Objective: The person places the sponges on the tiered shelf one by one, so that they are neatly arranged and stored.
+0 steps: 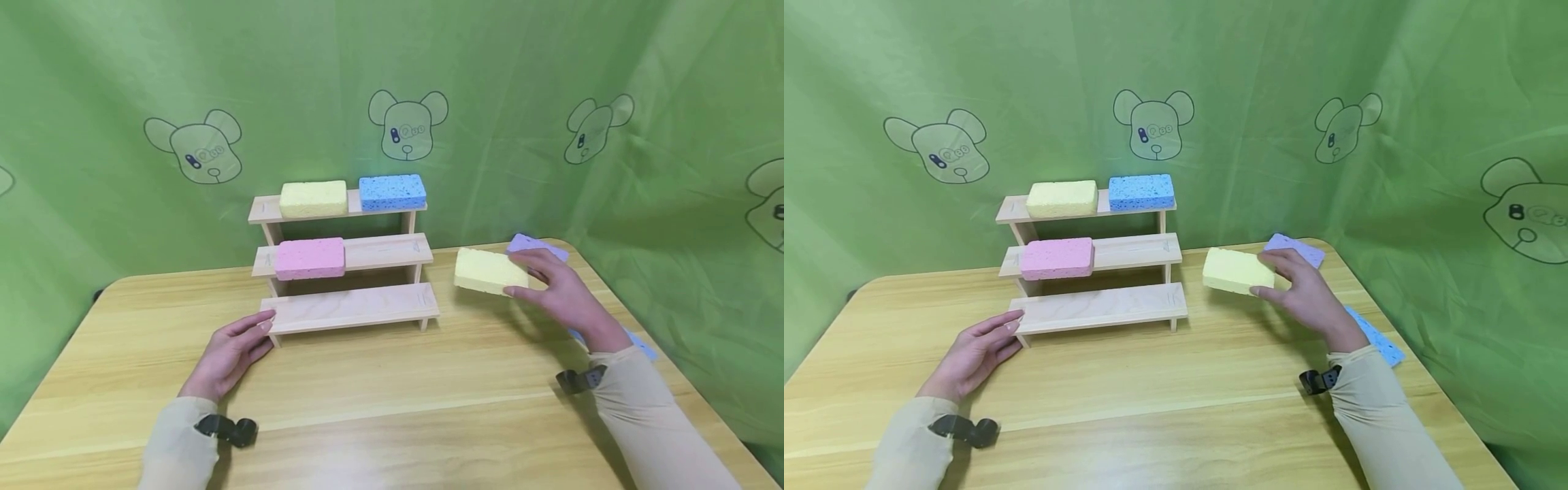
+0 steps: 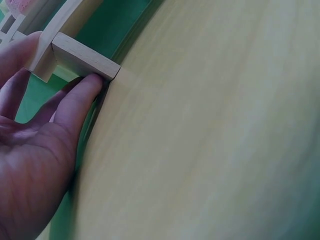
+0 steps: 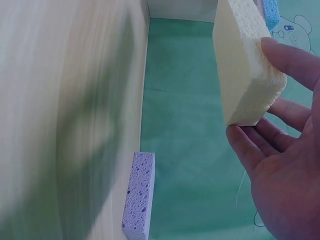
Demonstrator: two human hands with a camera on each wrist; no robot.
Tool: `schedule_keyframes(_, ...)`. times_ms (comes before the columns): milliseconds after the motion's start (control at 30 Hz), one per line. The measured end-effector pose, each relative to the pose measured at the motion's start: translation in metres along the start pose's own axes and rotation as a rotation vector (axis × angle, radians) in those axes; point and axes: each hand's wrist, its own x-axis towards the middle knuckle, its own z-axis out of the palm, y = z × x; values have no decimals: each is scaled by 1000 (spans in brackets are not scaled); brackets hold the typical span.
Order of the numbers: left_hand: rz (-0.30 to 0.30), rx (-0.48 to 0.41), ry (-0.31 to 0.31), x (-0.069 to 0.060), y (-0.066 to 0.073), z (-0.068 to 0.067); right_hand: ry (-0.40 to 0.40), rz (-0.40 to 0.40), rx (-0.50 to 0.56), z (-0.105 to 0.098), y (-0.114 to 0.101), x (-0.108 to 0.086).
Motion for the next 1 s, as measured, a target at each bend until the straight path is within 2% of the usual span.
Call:
schedule_keyframes(433,-6,3,4,-1,0,0,27,12,21,2,-17,5)
schedule_keyframes(733,-2,-8,0,-1,1,2,33,-4,11,3,-25,6)
schedule_keyframes(1000,0,8,-9,-1,1,1,42,-35,57,5,-31,6)
